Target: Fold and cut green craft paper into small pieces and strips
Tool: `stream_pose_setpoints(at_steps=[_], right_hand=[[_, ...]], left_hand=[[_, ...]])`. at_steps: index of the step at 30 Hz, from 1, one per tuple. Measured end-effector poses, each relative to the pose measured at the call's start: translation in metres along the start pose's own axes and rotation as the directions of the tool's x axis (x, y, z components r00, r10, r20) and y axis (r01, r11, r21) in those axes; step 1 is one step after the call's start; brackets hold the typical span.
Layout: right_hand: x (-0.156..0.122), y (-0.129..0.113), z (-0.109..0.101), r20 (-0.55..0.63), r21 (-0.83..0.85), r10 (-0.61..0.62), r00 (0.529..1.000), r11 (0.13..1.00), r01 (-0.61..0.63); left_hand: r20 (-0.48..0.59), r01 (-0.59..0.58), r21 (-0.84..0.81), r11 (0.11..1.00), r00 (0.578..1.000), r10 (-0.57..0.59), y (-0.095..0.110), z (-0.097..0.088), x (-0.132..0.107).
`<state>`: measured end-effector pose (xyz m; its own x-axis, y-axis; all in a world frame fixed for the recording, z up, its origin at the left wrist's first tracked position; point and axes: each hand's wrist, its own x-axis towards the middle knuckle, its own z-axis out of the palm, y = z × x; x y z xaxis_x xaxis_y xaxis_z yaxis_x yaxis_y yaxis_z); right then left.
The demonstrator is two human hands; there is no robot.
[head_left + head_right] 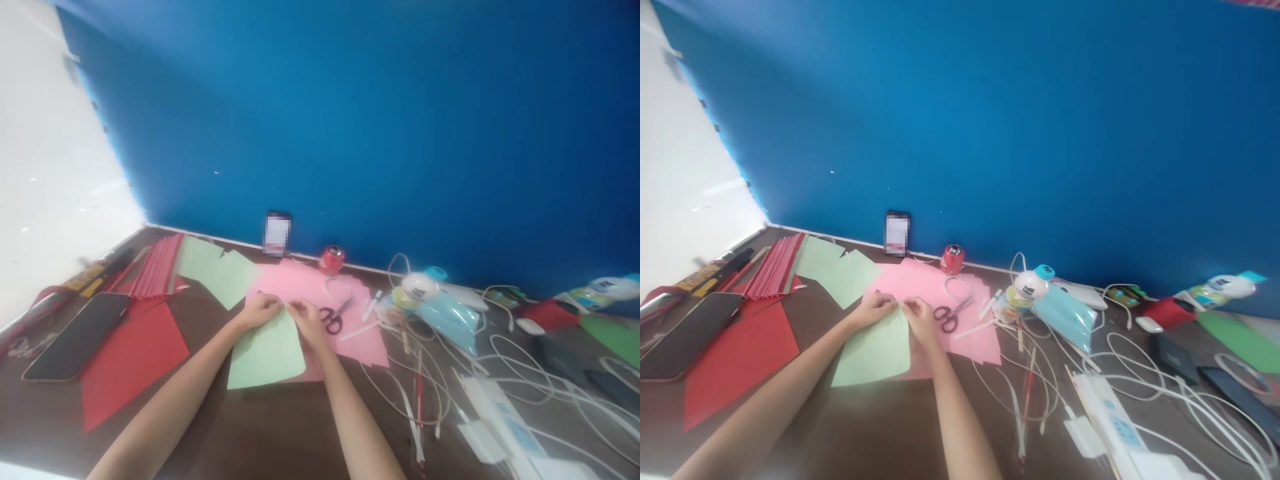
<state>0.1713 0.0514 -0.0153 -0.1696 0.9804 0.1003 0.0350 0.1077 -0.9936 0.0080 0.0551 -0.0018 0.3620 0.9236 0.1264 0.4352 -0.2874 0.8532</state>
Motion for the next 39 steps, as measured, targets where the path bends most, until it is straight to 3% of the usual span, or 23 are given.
stream_pose_setpoints(at_steps=[10,39], right_hand=[[0.0023,-0.0007,-0.0018,0.047,-0.009,0.042,0.998,0.999,-0.042],[0.0017,-0.0052,-0.0023,0.014,0.001,0.051,0.999,0.999,-0.051]], left_hand=[[0.023,0.005,-0.054,0.999,1.0,-0.004,0.0005,-0.0014,0.0008],[0.006,0.047,-0.16,0.986,0.999,-0.046,0.0057,-0.0042,0.0006]])
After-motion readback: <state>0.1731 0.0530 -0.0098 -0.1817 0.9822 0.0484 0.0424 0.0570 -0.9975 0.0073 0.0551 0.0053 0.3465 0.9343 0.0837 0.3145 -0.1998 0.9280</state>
